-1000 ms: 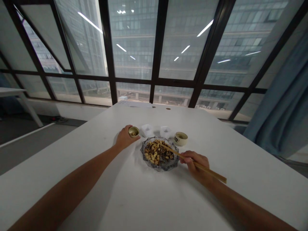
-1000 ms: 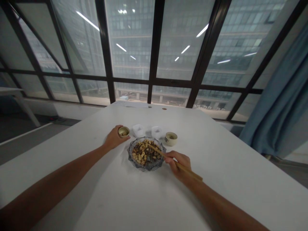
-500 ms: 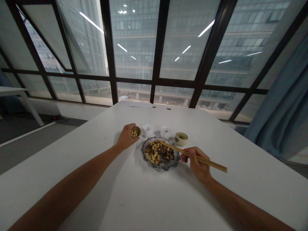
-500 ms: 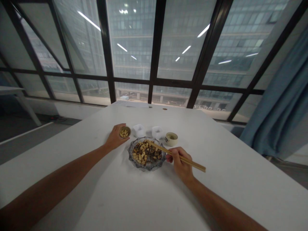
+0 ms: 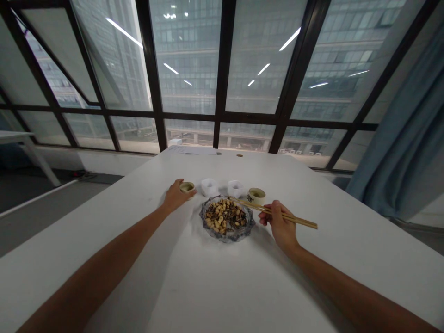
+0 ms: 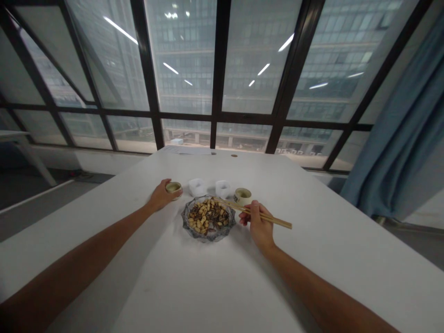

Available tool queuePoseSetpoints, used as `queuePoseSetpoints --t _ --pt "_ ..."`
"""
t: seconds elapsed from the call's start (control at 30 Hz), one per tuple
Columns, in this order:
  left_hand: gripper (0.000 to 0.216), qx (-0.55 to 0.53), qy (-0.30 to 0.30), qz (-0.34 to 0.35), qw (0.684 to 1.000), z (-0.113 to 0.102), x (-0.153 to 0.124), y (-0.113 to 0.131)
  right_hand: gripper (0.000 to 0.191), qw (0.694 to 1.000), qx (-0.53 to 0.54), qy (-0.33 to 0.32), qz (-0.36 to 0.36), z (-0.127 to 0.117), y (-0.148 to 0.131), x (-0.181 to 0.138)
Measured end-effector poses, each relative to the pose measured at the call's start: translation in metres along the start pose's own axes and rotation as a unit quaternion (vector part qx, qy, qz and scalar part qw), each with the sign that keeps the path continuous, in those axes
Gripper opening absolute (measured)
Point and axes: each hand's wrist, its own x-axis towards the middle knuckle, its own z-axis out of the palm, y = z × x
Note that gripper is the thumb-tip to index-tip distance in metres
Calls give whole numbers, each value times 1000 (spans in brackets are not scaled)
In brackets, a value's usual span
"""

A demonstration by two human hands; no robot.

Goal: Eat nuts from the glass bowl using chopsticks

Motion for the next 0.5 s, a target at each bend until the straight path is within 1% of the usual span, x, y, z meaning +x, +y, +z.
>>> queuePoseSetpoints --t 0.07,0.13,0.2,0.27,0.33,0.4,0.5 --pt "78 40 14 54 998 -3 6 11 57 1000 4 6 -11 -2 -1 6" --pt "74 69 6 130 989 -2 13 31 56 999 3 14 -35 -5 -1 14" --pt "70 78 -35 193 977 7 20 57 55 998 -5 21 -62 -9 -1 23" --pt "68 85 -85 233 965 22 26 86 54 996 -17 27 -85 -13 0 30" --pt "74 96 -130 236 958 42 31 112 53 994 -28 28 -102 -17 3 35" --pt "81 108 -172 228 952 62 33 132 52 992 -39 25 -115 -20 5 38" --pt "85 120 -221 220 943 84 35 146 50 990 -56 18 -128 -23 9 40"
